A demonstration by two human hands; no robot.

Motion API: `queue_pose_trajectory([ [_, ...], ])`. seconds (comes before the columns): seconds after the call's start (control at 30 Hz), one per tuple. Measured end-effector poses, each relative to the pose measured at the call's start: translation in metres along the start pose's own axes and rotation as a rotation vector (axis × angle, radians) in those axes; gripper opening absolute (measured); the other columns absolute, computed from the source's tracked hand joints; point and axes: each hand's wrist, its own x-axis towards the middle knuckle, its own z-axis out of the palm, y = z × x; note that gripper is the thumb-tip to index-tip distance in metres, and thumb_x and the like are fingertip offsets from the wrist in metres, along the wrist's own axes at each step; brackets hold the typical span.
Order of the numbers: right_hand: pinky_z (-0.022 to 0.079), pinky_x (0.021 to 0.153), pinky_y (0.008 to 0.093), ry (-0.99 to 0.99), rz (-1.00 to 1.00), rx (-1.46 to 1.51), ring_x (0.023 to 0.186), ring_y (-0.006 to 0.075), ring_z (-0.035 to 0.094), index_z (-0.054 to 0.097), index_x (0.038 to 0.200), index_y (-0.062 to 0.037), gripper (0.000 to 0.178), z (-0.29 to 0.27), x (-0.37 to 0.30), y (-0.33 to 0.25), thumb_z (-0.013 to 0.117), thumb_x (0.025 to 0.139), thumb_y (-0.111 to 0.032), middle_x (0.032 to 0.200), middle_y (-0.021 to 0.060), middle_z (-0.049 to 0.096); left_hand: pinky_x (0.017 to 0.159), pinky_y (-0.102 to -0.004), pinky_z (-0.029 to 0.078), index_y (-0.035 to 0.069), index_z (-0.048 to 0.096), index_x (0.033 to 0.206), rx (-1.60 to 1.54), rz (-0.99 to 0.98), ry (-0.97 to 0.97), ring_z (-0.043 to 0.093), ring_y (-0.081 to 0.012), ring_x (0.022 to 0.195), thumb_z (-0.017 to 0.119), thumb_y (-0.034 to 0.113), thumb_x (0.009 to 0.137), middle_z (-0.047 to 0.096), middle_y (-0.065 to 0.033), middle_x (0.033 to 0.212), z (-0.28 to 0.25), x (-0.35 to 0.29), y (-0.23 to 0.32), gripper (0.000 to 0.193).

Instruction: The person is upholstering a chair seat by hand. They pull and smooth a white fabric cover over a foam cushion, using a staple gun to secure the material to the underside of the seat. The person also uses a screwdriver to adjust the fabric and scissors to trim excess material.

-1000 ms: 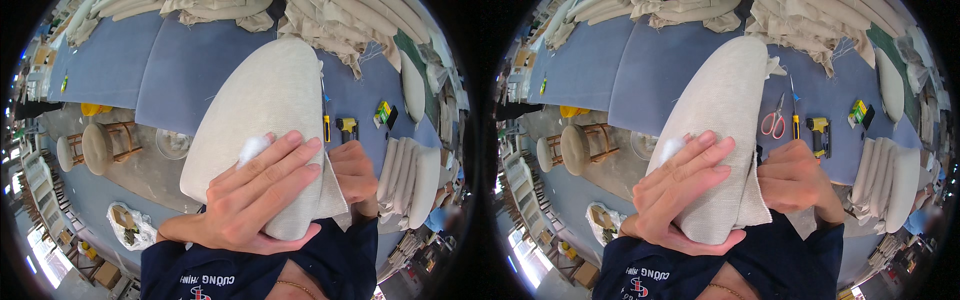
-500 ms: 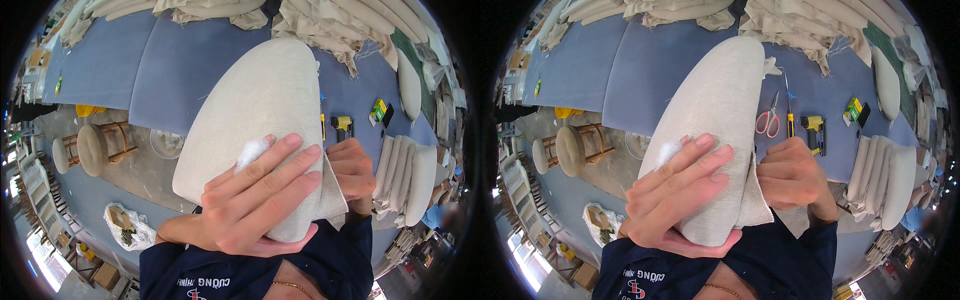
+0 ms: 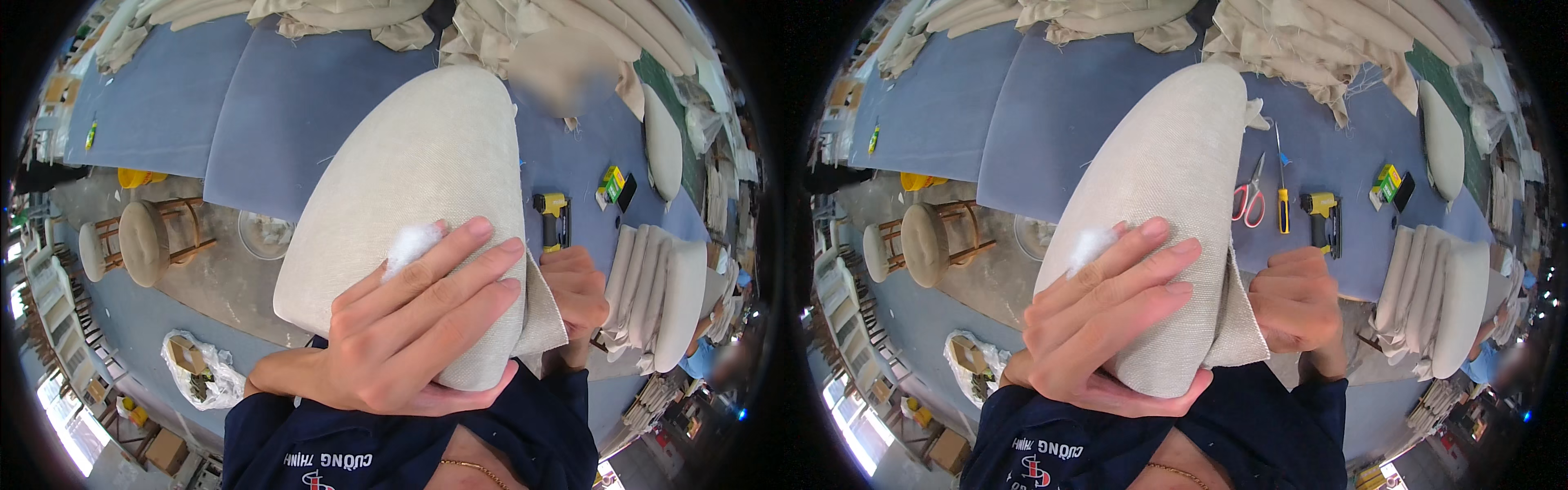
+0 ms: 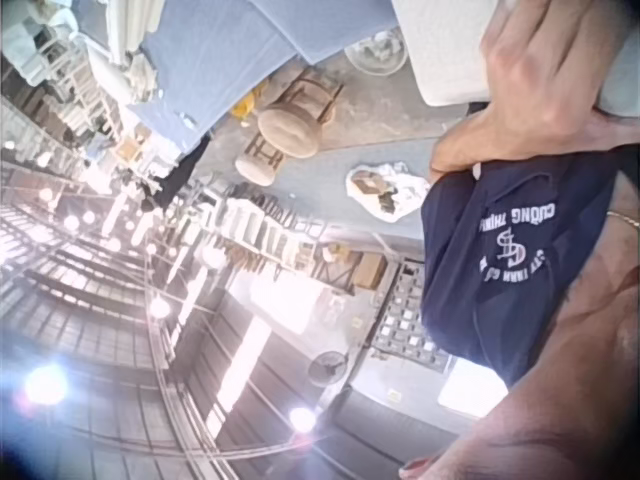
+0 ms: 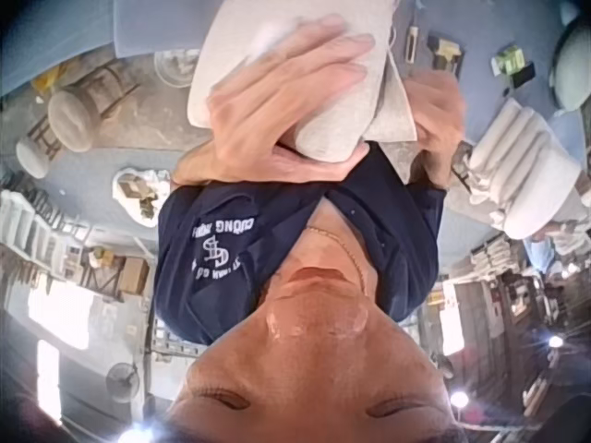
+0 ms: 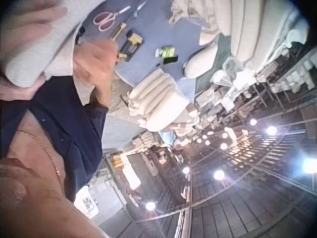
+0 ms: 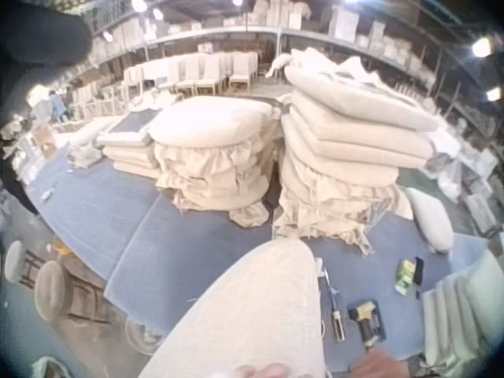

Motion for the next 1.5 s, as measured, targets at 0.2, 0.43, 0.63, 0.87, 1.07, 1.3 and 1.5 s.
queue_pose_trajectory([
  [0.2, 0.027, 0.042, 0.0312, 0.052, 0.011, 0.004, 0.042, 0.0184, 0.045, 0.063, 0.071, -0.0015, 0.022, 0.005, 0.009, 0.003, 0.073, 0.056, -0.014, 0.059, 0.0054, 0.050, 0.100, -0.0479, 0.051, -0.002, 0.068, 0.103, 0.048, 0.059, 0.062, 0.071, -0.0395, 0.110, 0.087, 0.013, 0.055, 0.074, -0.0232, 0.105, -0.003, 0.004, -0.005, 0.054],
  [0.43, 0.036, 0.047, 0.0251, 0.194, 0.329, -0.137, 0.049, 0.0117, 0.053, 0.066, 0.079, 0.0033, 0.020, 0.004, -0.002, 0.010, 0.066, 0.093, -0.011, 0.063, 0.0063, 0.063, 0.101, -0.0489, 0.049, -0.003, 0.069, 0.097, 0.014, 0.166, 0.076, 0.071, -0.0355, 0.104, 0.083, 0.005, 0.059, 0.075, -0.0205, 0.099, -0.042, 0.046, -0.030, 0.041],
  [0.63, 0.031, 0.050, 0.0219, 0.475, 0.285, -0.039, 0.055, 0.0023, 0.043, 0.068, 0.080, 0.0025, 0.023, 0.012, 0.057, 0.011, 0.063, 0.097, -0.013, 0.065, -0.0005, 0.061, 0.103, -0.0472, 0.050, -0.004, 0.070, 0.093, -0.323, 0.057, 0.137, 0.070, -0.0291, 0.105, 0.082, -0.006, 0.074, 0.074, -0.0191, 0.100, -0.066, 0.089, -0.049, 0.023],
  [0.87, 0.030, 0.052, 0.0240, 0.487, 0.167, 0.167, 0.060, 0.0029, 0.040, 0.068, 0.080, 0.0019, 0.033, 0.011, 0.180, 0.049, 0.067, 0.098, -0.025, 0.066, -0.0042, 0.058, 0.098, -0.0419, 0.053, -0.004, 0.069, 0.090, -0.553, -0.041, 0.014, 0.071, -0.0242, 0.099, 0.076, 0.000, 0.086, 0.076, -0.0179, 0.093, -0.041, 0.097, -0.056, 0.009],
  [1.07, 0.029, 0.053, 0.0236, 0.315, 0.165, 0.277, 0.061, 0.0013, 0.039, 0.074, 0.090, 0.0024, 0.034, 0.010, 0.209, 0.074, 0.072, 0.096, -0.031, 0.065, -0.0073, 0.055, 0.074, -0.0254, 0.051, -0.003, 0.068, 0.094, -0.791, -0.173, 0.324, 0.065, -0.0116, 0.077, 0.071, 0.009, 0.095, 0.074, -0.0118, 0.089, -0.039, 0.114, -0.080, 0.013],
  [1.3, 0.039, 0.059, 0.0204, 0.109, 0.205, 0.381, 0.067, 0.0016, 0.049, 0.075, 0.097, 0.0029, 0.031, 0.001, 0.214, 0.092, 0.078, 0.092, -0.027, 0.075, -0.0046, 0.064, 0.066, -0.0272, 0.039, 0.006, 0.057, 0.079, -1.111, -0.041, 0.364, 0.047, -0.0103, 0.068, 0.066, 0.014, 0.099, 0.055, -0.0013, 0.072, -0.028, 0.139, -0.098, 0.023],
  [1.5, 0.037, 0.058, 0.0193, 0.102, 0.231, 0.352, 0.067, 0.0013, 0.047, 0.072, 0.093, 0.0025, 0.030, -0.003, 0.215, 0.101, 0.078, 0.092, -0.027, 0.075, -0.0053, 0.062, 0.067, -0.0280, 0.041, 0.005, 0.058, 0.080, -1.208, -0.024, 0.307, 0.049, -0.0099, 0.070, 0.067, 0.015, 0.098, 0.056, -0.0006, 0.073, -0.028, 0.142, -0.106, 0.022],
])
